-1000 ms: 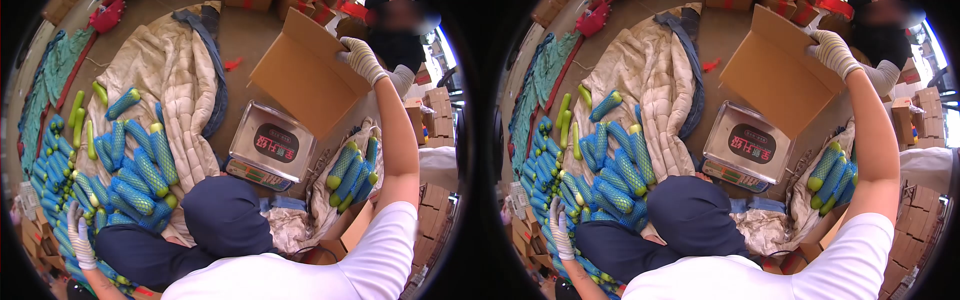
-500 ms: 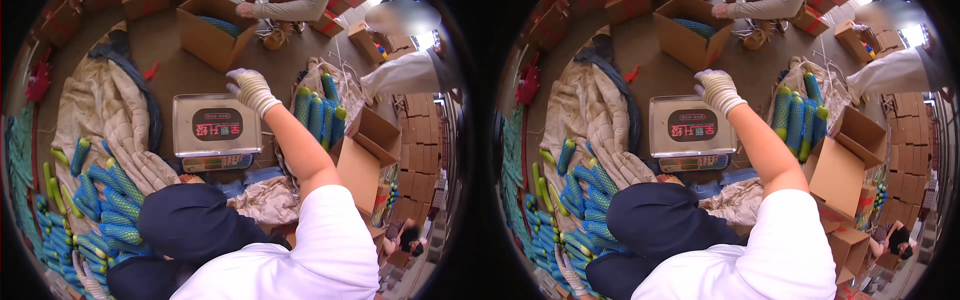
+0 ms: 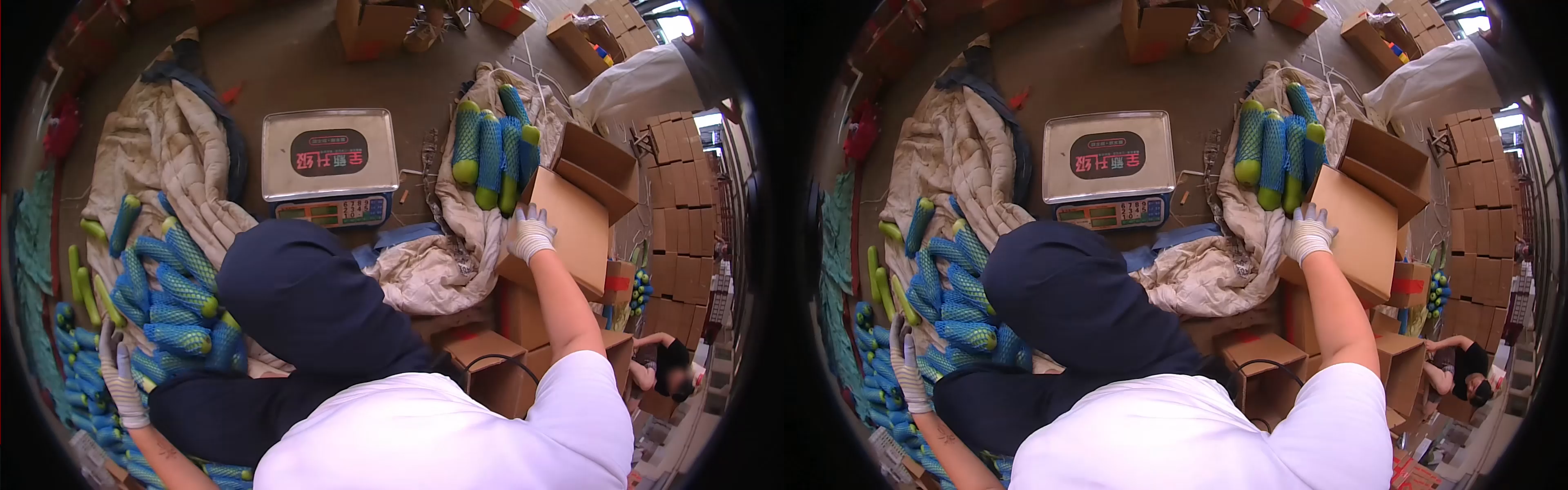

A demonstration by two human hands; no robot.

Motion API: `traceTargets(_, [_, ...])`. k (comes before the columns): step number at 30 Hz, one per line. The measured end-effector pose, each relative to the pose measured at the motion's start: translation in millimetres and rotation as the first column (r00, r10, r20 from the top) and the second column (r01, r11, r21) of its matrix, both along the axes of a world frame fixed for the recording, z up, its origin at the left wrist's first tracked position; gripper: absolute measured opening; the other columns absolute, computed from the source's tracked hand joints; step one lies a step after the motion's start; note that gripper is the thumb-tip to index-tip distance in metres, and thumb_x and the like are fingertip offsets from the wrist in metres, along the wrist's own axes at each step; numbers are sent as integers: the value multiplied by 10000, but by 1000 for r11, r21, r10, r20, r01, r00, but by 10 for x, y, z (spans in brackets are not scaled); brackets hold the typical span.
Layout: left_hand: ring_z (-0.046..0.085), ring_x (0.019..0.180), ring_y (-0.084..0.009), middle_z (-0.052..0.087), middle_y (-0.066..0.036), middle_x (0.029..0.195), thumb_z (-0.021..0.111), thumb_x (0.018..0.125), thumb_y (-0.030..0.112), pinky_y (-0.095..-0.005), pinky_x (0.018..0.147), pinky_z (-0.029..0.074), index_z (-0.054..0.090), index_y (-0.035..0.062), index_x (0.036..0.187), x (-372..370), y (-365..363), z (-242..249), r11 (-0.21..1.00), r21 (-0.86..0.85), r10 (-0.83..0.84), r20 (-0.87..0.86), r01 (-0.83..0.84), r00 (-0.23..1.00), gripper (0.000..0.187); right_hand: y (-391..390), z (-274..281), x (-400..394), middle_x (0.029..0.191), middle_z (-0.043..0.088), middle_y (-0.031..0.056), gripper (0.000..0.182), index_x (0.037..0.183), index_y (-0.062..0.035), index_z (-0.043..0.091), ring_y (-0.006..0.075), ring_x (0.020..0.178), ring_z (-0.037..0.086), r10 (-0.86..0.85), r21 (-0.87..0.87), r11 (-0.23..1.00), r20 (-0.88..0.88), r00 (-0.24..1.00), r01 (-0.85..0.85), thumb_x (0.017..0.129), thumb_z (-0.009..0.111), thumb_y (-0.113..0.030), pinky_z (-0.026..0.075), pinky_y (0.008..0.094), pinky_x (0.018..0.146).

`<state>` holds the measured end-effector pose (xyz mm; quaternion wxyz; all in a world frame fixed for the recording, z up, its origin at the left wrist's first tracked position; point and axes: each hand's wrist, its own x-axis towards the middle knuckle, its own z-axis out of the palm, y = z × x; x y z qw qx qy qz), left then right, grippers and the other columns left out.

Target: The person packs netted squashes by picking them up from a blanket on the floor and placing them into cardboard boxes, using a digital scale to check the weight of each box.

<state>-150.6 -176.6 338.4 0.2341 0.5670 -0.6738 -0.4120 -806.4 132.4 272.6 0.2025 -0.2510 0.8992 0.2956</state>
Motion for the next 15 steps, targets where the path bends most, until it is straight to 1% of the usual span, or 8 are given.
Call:
traceTargets(4, [437, 1237, -252, 442, -109, 1374, 508, 953, 229, -351, 1024, 357, 394, 21, 1389, 83, 60, 159, 997, -65, -29, -5, 29, 1000, 496, 464, 92, -486, 1503, 257, 152, 863, 1465, -63, 148, 403, 1250, 457, -355, 72, 921, -254, 900, 384, 775, 644, -210, 435, 450, 991])
traceTargets(6, [450, 1236, -260, 458, -121, 1361, 504, 954, 199, -355, 1035, 350, 408, 8, 1376, 242, 191, 179, 995, -95, 16, -47, -21, 999, 473, 847, 462, -986, 1209, 598, 191, 419, 1245, -67, 576, 298, 1137, 583, -209, 355, 895, -199, 957, 269, 831, 578, -135, 509, 428, 891])
traceTargets(7, [450, 1236, -260, 458, -121, 1361, 504, 954, 199, -355, 1035, 350, 408, 8, 1376, 336, 263, 157, 993, -103, 44, -50, -49, 998, 473, 894, 805, -927, 1133, 641, 179, 245, 1032, -79, 705, 317, 1086, 611, -203, 193, 939, -356, 912, 285, 830, 581, -140, 526, 415, 853])
traceTargets(9, [475, 1212, -257, 483, -135, 1336, 493, 958, 170, -353, 1038, 349, 423, 3, 1364, 553, 441, 83, 979, -114, 157, -91, -167, 983, 444, 1015, 1208, -1300, 1145, 624, 189, 234, 1024, -59, 697, 344, 1090, 597, -180, 91, 963, -478, 860, 252, 812, 614, -111, 517, 422, 878])
traceTargets(11, [503, 1175, -236, 503, -142, 1319, 482, 965, 160, -335, 1024, 363, 434, -8, 1354, 798, 556, 21, 966, -123, 216, -97, -227, 972, 427, 1039, 1704, -1639, 940, 696, 170, 239, 983, -22, 692, 337, 890, 675, 81, -62, 990, -505, 859, -130, 813, 530, -66, 528, 377, 804])
traceTargets(13, [510, 1166, -228, 507, -140, 1317, 484, 967, 168, -336, 1016, 374, 448, -8, 1346, 979, 626, -7, 946, -136, 282, -114, -296, 953, 419, 579, 2217, -1342, 894, 678, 64, 271, 1029, -2, 654, 215, 791, 645, -53, -577, 815, 27, 998, 59, 805, 506, -40, 515, 315, 752])
traceTargets(14, [511, 1165, -224, 515, -137, 1307, 491, 966, 179, -337, 1018, 376, 459, -8, 1339, 999, 661, -28, 931, -162, 303, -159, -328, 940, 418, 325, 2226, -1122, 894, 678, 64, 271, 1029, -2, 654, 215, 791, 645, -17, -580, 814, 36, 999, 34, 805, 506, -40, 515, 315, 752])
traceTargets(15, [508, 1169, -228, 517, -135, 1306, 491, 965, 178, -339, 1025, 372, 457, -11, 1339, 950, 708, -10, 917, -161, 333, -194, -365, 923, 421, 53, 2207, -874, 915, 645, 34, 287, 1064, 4, 624, 170, 809, 603, 19, -750, 648, 194, 981, 136, 809, 493, -6, 495, 284, 761])
